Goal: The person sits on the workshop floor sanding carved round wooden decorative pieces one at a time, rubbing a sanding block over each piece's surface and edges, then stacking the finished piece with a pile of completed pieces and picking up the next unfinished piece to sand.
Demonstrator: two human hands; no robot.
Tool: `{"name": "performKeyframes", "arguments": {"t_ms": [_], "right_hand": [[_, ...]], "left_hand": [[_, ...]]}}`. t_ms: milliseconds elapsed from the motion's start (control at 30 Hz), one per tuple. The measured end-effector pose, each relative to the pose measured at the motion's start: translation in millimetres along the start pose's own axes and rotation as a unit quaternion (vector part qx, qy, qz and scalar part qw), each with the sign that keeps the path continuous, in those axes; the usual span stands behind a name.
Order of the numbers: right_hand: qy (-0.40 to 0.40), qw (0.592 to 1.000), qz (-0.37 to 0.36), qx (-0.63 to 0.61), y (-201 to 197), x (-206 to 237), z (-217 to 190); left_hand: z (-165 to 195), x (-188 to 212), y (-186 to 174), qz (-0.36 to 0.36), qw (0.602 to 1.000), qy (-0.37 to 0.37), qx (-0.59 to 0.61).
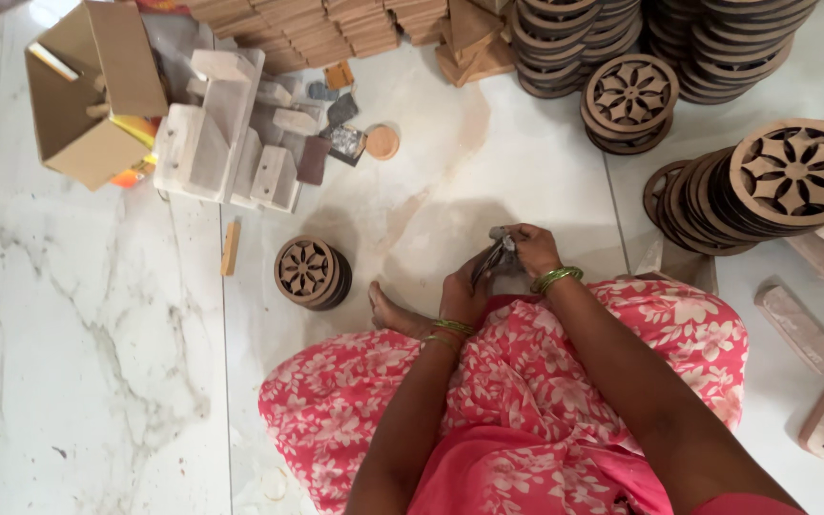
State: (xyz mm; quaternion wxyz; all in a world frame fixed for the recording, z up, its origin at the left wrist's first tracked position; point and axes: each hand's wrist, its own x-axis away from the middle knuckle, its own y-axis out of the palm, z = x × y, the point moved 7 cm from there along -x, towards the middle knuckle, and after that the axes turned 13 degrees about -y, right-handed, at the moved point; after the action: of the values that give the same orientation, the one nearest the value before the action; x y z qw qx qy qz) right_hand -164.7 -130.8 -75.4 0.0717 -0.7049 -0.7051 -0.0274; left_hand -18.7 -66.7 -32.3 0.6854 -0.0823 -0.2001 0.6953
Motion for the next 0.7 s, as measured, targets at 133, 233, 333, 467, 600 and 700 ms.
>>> {"name": "performKeyframes", "arguments": {"t_ms": [133,233,333,467,600,700], "right_hand": [[-0.228,0.972,-0.020,0.060,7.5,3.2,-37.0],[-0.350,0.930,-0.069,0.086,19.9,12.2,-58.3],[-0.240,0.966,-0.042,0.090,15.3,3.0,-42.4],[-0.060,0.998,-0.027,-0.012,8.0,-6.7,-14.6],[0.150,0.974,-0.012,-0.172,8.1,-3.0,16.2],[0.009,0.995,-0.015,-0.099,2.5,-8.9,2.3]], "left_hand": [[-21.7,-7.9,2.0,0.012,0.999,-0.049,0.003],[-42.6,-14.4,3.8,0.022,0.995,-0.081,-0.061],[-38.2,-14.4,1.4,0.025,0.999,-0.038,-0.021],[-24.2,-7.6,-4.3,0.031,0.999,-0.009,0.024],[-4.9,0.5,-8.4,0.007,0.999,0.003,0.041],[5.1,9.7,-13.8,0.022,0.999,0.026,0.041]]}}
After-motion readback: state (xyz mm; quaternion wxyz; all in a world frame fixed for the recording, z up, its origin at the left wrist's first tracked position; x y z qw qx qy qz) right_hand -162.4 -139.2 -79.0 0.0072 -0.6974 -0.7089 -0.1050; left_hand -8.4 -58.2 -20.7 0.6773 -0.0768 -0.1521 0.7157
